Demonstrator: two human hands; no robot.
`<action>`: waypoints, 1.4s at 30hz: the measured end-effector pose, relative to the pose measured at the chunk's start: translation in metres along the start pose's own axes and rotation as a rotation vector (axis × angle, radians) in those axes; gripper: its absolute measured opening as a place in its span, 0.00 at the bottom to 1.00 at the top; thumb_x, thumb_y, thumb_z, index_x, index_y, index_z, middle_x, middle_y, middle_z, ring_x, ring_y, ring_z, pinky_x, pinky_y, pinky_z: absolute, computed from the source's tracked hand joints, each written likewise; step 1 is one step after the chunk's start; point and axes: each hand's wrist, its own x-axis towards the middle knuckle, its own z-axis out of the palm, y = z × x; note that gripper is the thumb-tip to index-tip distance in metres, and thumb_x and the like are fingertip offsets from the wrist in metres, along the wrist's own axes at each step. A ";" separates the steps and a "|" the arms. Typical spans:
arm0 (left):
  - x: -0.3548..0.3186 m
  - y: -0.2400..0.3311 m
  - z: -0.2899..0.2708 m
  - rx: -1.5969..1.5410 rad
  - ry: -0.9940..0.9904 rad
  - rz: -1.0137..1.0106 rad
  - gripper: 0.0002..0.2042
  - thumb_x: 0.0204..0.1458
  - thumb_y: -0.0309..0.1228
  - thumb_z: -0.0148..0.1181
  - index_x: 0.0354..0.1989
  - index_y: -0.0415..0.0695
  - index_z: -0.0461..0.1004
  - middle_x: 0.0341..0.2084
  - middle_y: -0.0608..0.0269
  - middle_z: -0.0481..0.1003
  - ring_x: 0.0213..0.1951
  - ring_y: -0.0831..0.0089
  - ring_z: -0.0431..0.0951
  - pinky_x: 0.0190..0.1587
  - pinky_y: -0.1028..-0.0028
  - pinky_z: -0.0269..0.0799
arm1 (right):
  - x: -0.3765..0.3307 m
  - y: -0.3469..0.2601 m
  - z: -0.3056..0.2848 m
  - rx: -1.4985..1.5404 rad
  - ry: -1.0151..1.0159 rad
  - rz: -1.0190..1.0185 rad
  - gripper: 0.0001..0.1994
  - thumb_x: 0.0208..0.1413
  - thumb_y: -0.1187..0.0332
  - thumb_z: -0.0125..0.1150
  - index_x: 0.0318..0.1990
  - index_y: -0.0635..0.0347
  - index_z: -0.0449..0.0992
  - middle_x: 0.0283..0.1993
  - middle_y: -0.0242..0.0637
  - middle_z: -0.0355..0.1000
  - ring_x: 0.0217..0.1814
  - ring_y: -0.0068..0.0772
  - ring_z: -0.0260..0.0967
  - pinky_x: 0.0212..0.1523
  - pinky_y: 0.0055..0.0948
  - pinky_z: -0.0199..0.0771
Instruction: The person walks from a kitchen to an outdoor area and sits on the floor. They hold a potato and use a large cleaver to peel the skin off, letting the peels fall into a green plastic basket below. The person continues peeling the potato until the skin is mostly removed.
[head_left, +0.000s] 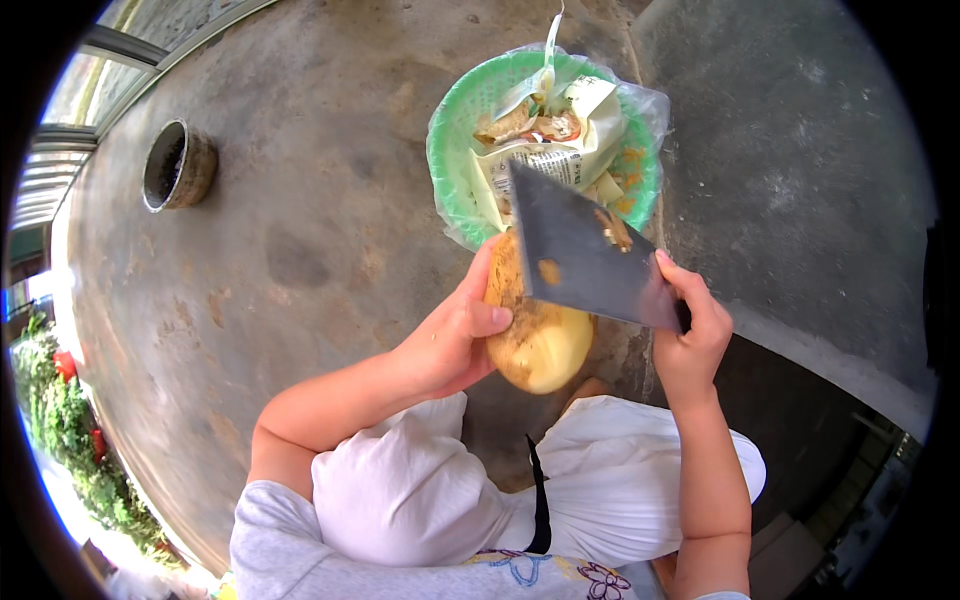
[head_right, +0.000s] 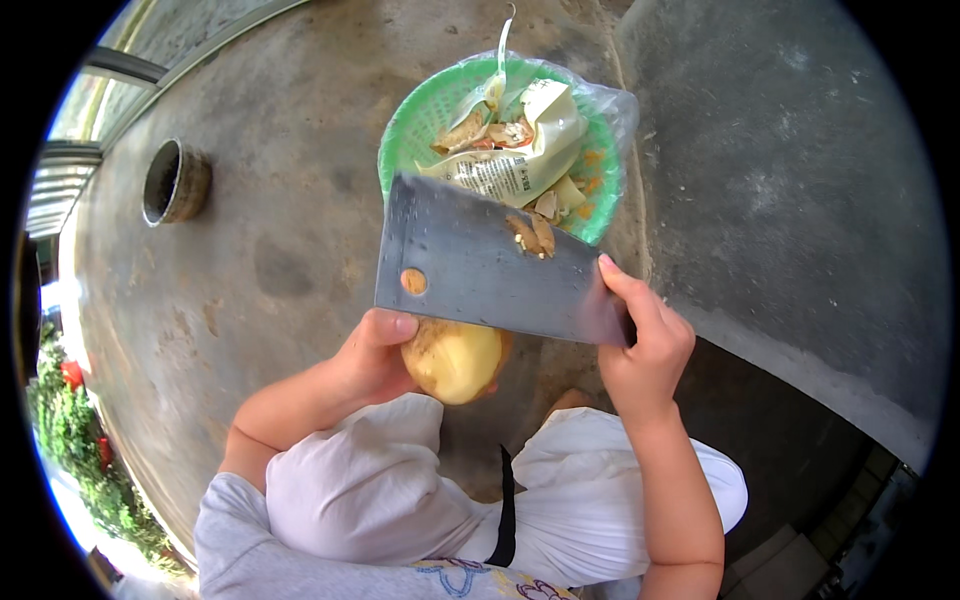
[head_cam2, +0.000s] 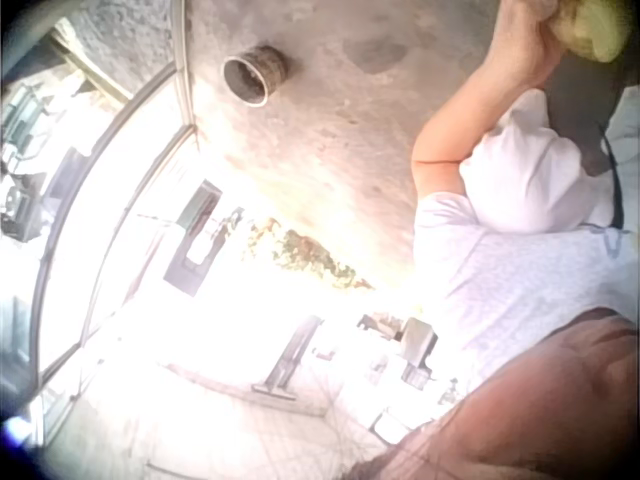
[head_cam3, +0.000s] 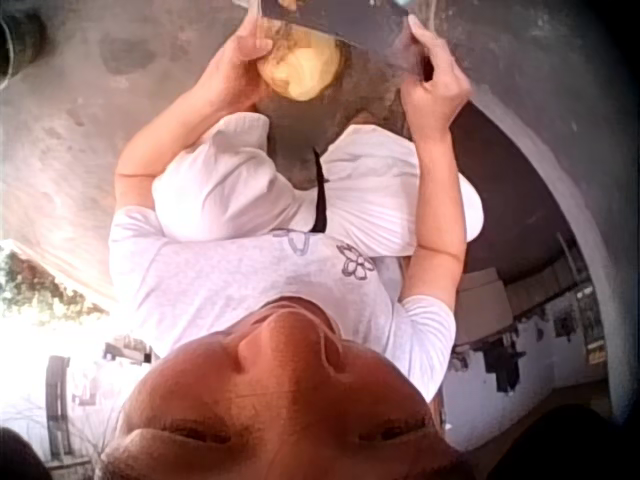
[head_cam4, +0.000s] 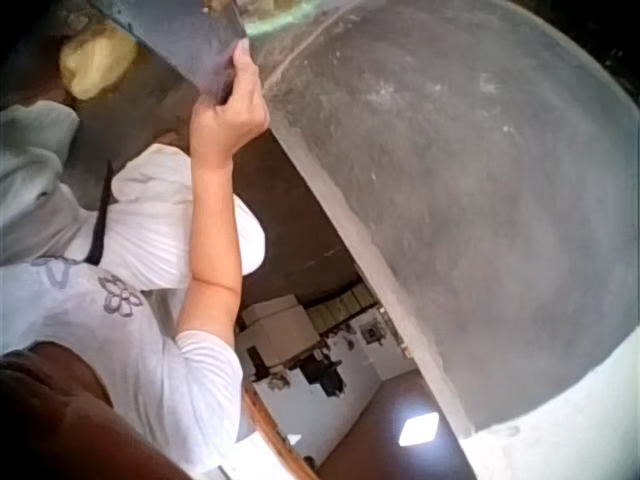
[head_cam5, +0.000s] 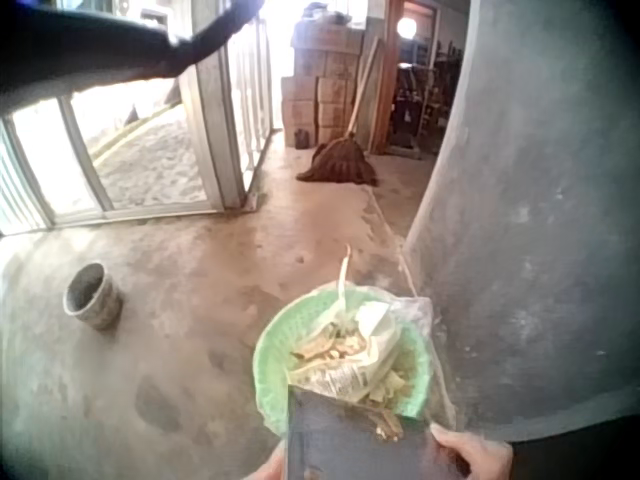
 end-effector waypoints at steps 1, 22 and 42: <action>0.002 0.002 0.003 -0.057 0.029 -0.001 0.38 0.57 0.30 0.48 0.76 0.51 0.39 0.71 0.57 0.54 0.70 0.62 0.59 0.68 0.59 0.62 | -0.002 -0.006 0.000 0.063 -0.008 0.065 0.20 0.48 0.84 0.63 0.50 0.59 0.81 0.30 0.41 0.78 0.28 0.31 0.75 0.31 0.24 0.72; 0.019 -0.015 -0.020 -0.163 0.125 0.042 0.39 0.56 0.34 0.51 0.77 0.56 0.41 0.68 0.57 0.60 0.65 0.63 0.68 0.64 0.63 0.68 | -0.006 -0.037 0.010 -0.111 0.002 -0.325 0.24 0.42 0.77 0.69 0.52 0.55 0.81 0.20 0.28 0.56 0.17 0.27 0.56 0.20 0.26 0.59; 0.026 -0.007 -0.021 0.101 0.076 0.051 0.45 0.53 0.43 0.63 0.75 0.55 0.42 0.68 0.57 0.59 0.66 0.61 0.66 0.65 0.60 0.66 | 0.001 -0.031 0.008 -0.061 0.004 -0.355 0.24 0.40 0.85 0.67 0.50 0.62 0.79 0.18 0.27 0.59 0.16 0.24 0.58 0.19 0.24 0.56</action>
